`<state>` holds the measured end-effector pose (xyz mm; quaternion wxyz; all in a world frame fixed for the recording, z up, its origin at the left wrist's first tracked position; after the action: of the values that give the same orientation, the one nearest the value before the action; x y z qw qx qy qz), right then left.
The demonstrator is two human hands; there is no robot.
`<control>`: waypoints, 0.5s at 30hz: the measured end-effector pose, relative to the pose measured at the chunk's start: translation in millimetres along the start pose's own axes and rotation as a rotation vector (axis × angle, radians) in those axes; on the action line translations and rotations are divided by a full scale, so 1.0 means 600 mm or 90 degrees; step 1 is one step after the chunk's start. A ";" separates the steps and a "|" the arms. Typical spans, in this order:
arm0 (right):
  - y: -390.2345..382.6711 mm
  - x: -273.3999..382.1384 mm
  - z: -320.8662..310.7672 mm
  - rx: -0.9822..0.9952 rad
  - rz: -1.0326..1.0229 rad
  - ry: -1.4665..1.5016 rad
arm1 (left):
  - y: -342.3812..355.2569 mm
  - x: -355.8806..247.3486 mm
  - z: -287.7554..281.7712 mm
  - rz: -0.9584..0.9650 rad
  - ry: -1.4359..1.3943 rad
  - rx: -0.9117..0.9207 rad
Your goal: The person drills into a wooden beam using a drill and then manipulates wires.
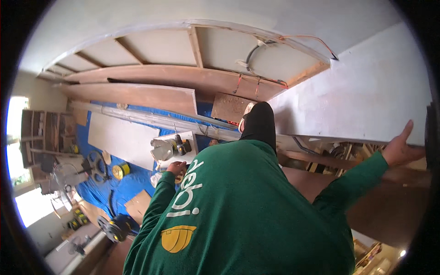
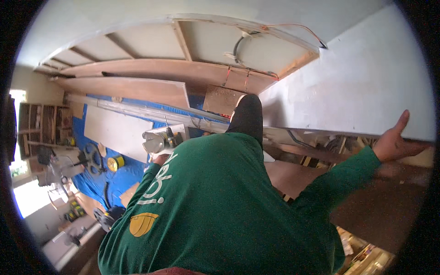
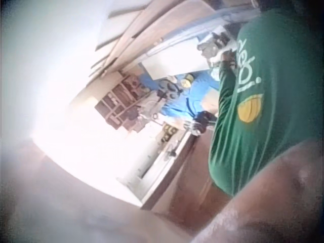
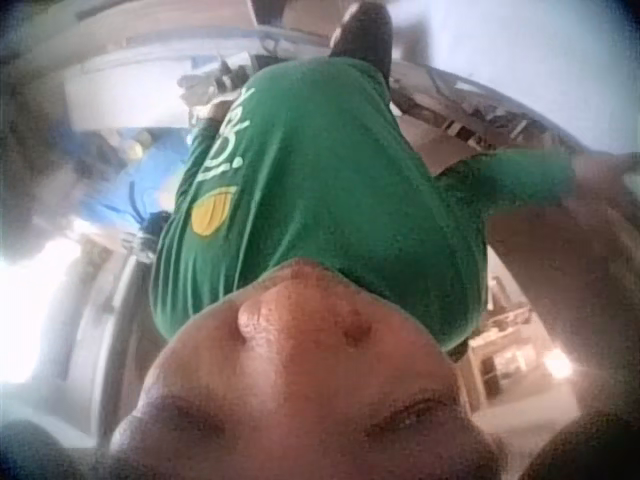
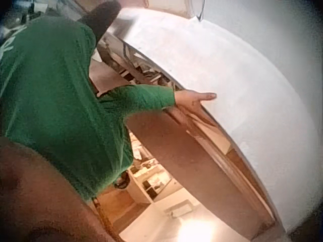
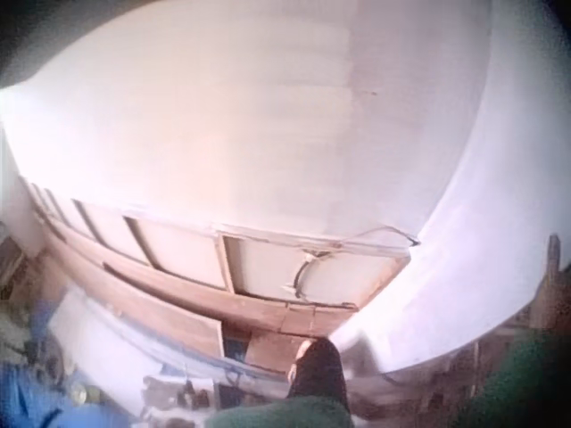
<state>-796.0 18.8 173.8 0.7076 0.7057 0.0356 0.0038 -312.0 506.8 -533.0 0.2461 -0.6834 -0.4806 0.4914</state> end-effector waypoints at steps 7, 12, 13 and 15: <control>-0.057 -0.051 0.036 0.003 0.234 0.313 | 0.035 0.130 0.013 0.057 -0.057 -0.232; -0.029 -0.051 0.017 0.004 0.188 0.314 | 0.015 0.116 0.088 -0.100 -0.069 -0.114; -0.039 -0.048 0.024 0.017 0.230 0.337 | 0.013 0.133 0.086 -0.077 -0.031 -0.136; -0.043 -0.038 0.026 0.027 0.257 0.324 | 0.011 0.133 0.094 -0.090 -0.046 -0.121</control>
<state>-819.2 1.6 149.3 0.6458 0.6897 0.0706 0.3198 -356.3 568.2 -595.7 0.1966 -0.6497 -0.5807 0.4495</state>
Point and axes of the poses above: each hand's wrist, its own y-axis towards the middle knuckle, its own z-axis out of the palm, x = y × z, the point moved 8 cm from there along y, towards the middle knuckle, and after that the axes turned 7 degrees about -x, right-handed, at the moved point
